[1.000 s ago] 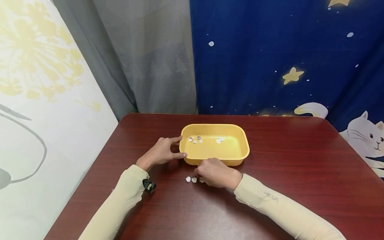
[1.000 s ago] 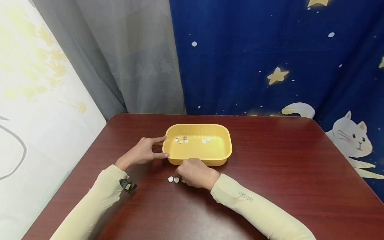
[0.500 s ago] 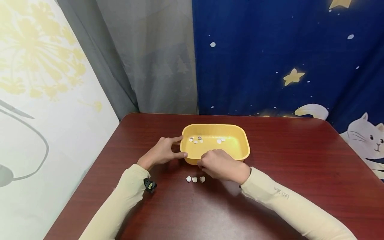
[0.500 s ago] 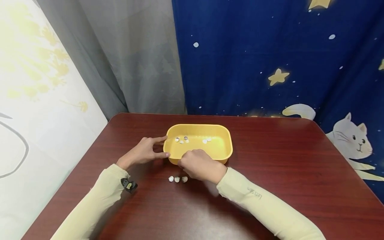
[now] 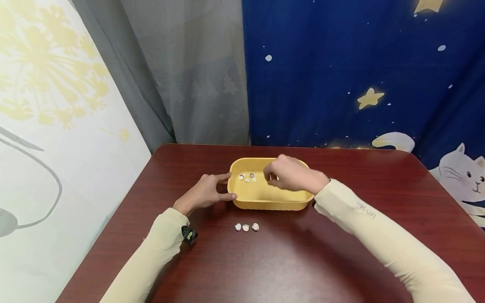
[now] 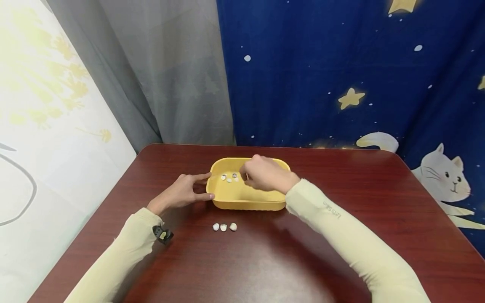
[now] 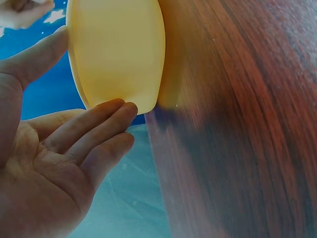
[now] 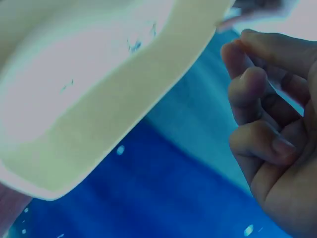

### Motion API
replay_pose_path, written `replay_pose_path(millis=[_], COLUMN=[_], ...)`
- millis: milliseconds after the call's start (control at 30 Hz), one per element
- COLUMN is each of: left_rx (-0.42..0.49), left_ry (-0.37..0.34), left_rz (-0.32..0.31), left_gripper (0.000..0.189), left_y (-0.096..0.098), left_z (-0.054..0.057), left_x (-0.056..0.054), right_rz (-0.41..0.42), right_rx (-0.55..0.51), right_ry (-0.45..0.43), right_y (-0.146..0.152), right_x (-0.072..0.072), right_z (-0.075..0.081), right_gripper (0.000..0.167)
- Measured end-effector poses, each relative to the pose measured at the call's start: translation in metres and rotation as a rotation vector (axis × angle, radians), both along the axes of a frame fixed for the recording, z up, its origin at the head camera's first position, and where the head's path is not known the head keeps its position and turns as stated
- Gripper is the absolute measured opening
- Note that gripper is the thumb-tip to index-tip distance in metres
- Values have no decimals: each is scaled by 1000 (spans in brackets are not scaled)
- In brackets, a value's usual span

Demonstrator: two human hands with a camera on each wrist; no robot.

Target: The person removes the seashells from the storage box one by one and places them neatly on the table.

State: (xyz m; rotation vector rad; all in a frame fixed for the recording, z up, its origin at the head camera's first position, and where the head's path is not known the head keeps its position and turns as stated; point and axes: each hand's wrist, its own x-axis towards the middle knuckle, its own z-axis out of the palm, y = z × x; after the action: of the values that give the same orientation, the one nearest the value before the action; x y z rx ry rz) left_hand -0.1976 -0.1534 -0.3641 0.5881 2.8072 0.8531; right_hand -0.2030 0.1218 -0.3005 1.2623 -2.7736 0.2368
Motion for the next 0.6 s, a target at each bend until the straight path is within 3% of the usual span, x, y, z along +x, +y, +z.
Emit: replay_pose_path(millis=[133, 333, 600], left_rx=[1, 1, 0], left_ry=[1, 2, -1], left_rz=[1, 4, -1], left_gripper=[85, 85, 85], left_y=[0, -1, -1], left_z=[0, -2, -1], left_x=[0, 0, 1], right_rz=[-52, -103, -181], right_rx=[-16, 28, 163], right_ry=[-74, -113, -254], right_y=[7, 5, -4], right_x=[-20, -42, -69], right_z=[9, 12, -2], right_gripper=[13, 12, 17])
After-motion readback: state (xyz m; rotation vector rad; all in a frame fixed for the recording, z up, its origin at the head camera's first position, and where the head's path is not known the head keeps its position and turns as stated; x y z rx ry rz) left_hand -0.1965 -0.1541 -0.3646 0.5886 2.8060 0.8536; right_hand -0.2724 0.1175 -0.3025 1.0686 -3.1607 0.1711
